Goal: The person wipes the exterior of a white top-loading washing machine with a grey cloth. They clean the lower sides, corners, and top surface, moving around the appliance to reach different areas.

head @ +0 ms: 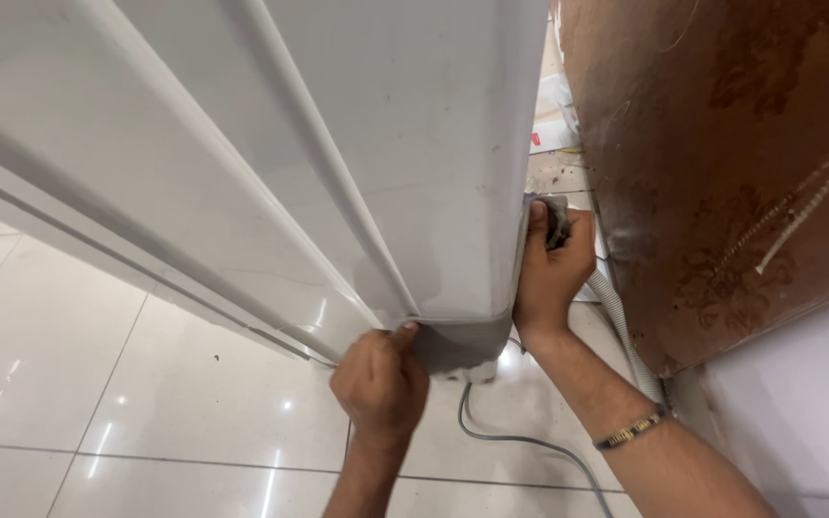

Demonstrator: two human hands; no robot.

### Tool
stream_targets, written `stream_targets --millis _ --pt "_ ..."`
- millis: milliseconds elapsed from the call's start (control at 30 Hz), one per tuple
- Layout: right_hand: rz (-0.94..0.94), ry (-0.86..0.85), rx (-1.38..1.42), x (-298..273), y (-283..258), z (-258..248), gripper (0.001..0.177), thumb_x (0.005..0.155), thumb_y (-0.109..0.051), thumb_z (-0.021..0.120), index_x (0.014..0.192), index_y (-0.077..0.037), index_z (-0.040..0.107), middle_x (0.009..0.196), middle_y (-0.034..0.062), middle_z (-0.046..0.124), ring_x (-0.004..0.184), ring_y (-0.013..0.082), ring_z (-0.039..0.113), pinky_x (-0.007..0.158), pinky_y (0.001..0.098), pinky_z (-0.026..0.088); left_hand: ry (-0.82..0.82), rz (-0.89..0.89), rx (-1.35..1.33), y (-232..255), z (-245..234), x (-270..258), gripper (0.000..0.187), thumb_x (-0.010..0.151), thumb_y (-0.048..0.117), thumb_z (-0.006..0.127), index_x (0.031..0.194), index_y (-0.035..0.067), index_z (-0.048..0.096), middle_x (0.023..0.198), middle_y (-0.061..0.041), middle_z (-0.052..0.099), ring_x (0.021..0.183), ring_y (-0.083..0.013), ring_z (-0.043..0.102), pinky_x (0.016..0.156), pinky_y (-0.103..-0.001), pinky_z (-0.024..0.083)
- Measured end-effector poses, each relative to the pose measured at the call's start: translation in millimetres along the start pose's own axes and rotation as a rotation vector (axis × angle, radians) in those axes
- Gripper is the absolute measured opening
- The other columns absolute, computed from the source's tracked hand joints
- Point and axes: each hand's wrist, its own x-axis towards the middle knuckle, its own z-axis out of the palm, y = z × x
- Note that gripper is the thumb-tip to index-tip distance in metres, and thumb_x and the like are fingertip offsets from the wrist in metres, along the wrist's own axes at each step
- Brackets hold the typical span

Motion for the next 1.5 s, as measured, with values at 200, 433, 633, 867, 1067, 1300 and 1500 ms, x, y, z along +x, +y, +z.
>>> stream_targets --millis 200,433,633,867,1067,1300,1500 --pt "-0.057 0.030 -0.199 9 13 -16 0.041 0.109 -0.027 0.070 0.087 0.000 0.049 0.086 0.0045 0.050 0.080 0.0154 0.044 0.073 0.0340 0.043 -0.037 0.025 -0.047 6 11 -16 0.021 0.087 -0.006 0.074 0.081 0.005 0.058 0.062 -0.004 0.047 0.052 -0.0194 0.047 0.047 -0.036 0.036" --pt "-0.054 0.015 -0.150 -13 18 -27 0.037 0.107 -0.026 0.069 0.088 0.000 0.051 0.086 0.0059 0.049 0.079 0.0159 0.044 0.071 0.0346 0.041 -0.010 0.010 0.035 -21 15 -26 0.018 0.086 -0.005 0.073 0.083 0.007 0.061 0.064 -0.003 0.051 0.051 -0.0173 0.047 0.045 -0.034 0.035" --pt "0.010 0.041 -0.207 0 46 -27 0.039 0.107 -0.027 0.071 0.086 0.000 0.051 0.083 0.0052 0.049 0.078 0.0164 0.043 0.070 0.0345 0.040 -0.070 0.083 -0.037 -3 25 -41 0.033 0.088 0.000 0.078 0.073 0.009 0.049 0.061 -0.003 0.045 0.051 -0.0190 0.045 0.046 -0.036 0.034" --pt "-0.025 0.024 -0.258 -8 67 -35 0.041 0.106 -0.028 0.071 0.085 0.000 0.050 0.085 0.0074 0.050 0.078 0.0192 0.045 0.070 0.0372 0.040 -0.071 0.092 -0.056 -11 27 -41 0.034 0.087 0.001 0.077 0.073 0.007 0.048 0.062 -0.005 0.047 0.052 -0.0217 0.045 0.047 -0.037 0.034" --pt "0.008 0.052 -0.302 -19 89 -30 0.039 0.105 -0.027 0.072 0.087 0.001 0.052 0.086 0.0089 0.053 0.078 0.0205 0.049 0.071 0.0374 0.042 -0.112 0.089 -0.053 -13 31 -53 0.028 0.088 0.000 0.074 0.076 0.008 0.051 0.063 -0.003 0.047 0.052 -0.0202 0.047 0.046 -0.036 0.037" --pt "0.041 0.069 -0.332 -8 102 -25 0.040 0.104 -0.029 0.073 0.086 0.001 0.054 0.085 0.0099 0.056 0.075 0.0218 0.050 0.068 0.0399 0.043 -0.136 0.112 -0.104 5 44 -69 0.034 0.090 -0.002 0.073 0.073 0.008 0.046 0.065 -0.004 0.047 0.054 -0.0211 0.047 0.048 -0.036 0.038" --pt "0.010 -0.006 -0.395 -33 107 -26 0.039 0.103 -0.030 0.072 0.086 0.000 0.054 0.088 0.0107 0.057 0.078 0.0242 0.055 0.071 0.0403 0.045 -0.168 0.049 -0.058 -19 42 -71 0.022 0.088 -0.004 0.073 0.079 0.005 0.055 0.063 -0.004 0.049 0.052 -0.0203 0.048 0.045 -0.036 0.037"
